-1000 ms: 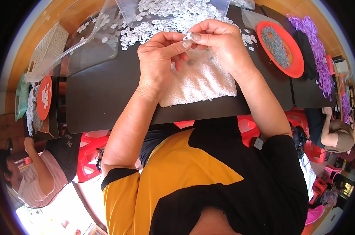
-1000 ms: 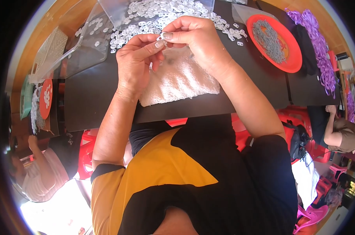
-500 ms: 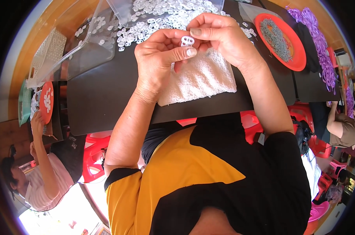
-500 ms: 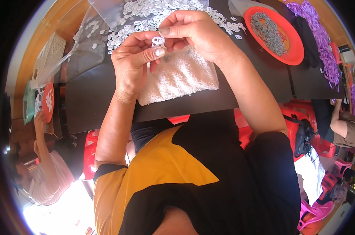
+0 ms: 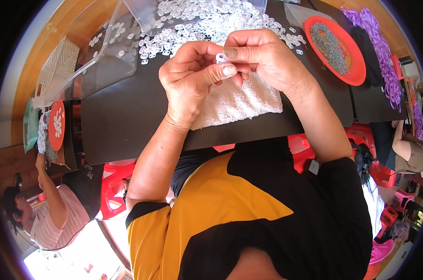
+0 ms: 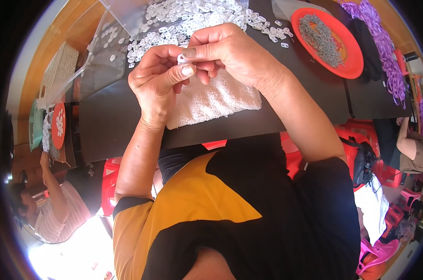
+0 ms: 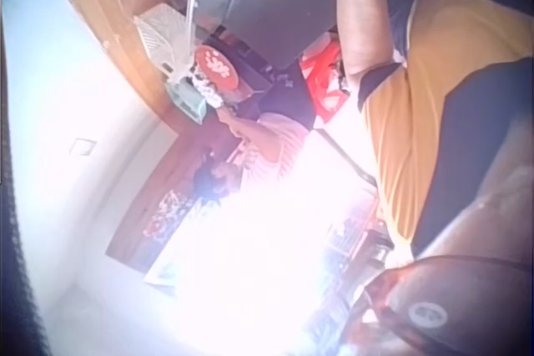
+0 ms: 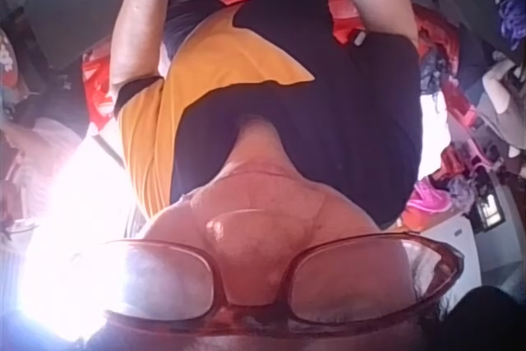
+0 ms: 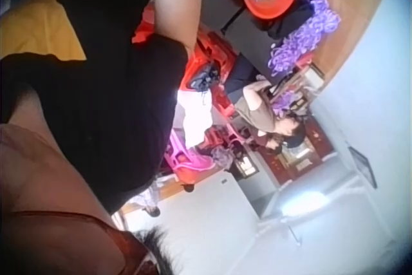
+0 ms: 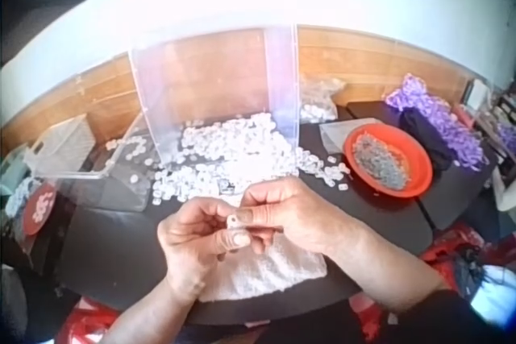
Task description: Inspecting and sorting small white plastic components on a workbench.
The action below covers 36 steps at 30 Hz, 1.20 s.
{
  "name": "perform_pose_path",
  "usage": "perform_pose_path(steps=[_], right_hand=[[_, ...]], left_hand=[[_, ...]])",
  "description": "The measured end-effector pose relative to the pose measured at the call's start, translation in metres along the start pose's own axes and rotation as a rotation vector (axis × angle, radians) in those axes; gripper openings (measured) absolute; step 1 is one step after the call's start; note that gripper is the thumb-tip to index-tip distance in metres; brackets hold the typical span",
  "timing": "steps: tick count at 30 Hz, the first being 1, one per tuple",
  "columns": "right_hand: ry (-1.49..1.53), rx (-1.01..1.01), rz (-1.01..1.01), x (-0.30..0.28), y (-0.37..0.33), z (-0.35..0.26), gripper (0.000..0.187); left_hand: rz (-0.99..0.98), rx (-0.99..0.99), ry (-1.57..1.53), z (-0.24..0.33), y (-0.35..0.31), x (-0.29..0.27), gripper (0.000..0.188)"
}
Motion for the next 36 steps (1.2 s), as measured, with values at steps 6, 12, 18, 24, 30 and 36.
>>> perform_pose_path(steps=[6,12,18,24,30,36], right_hand=[[0.130,-0.005,-0.073,0.008,0.001,0.005,0.021],[0.097,-0.037,-0.042,0.006,0.010,0.005,0.024],[-0.803,-0.281,0.280,-0.036,0.001,-0.018,0.015],[-1.217,-0.413,0.200,-0.016,0.001,-0.023,0.016],[-1.422,-0.410,0.013,0.003,0.002,0.005,0.012],[-1.316,-0.565,0.106,0.002,0.000,-0.006,0.002]], left_hand=[[-0.022,0.030,-0.121,0.000,0.001,0.000,0.024],[0.063,-0.018,-0.076,-0.003,0.006,-0.007,0.016],[0.361,0.400,0.327,0.095,0.003,-0.055,0.015],[0.577,0.448,0.898,0.197,0.044,-0.127,0.024],[0.510,0.496,0.811,0.135,0.029,-0.098,0.016],[0.022,0.009,0.545,0.020,0.011,-0.029,0.009]])
Point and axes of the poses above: each hand's wrist, its own y-axis towards the middle knuckle, its own x-axis out of the palm, z = x × y, the point moved 8 cm from there along y, towards the middle knuckle, and after that the axes turned 2 degrees about y, right-handed, at the moved point
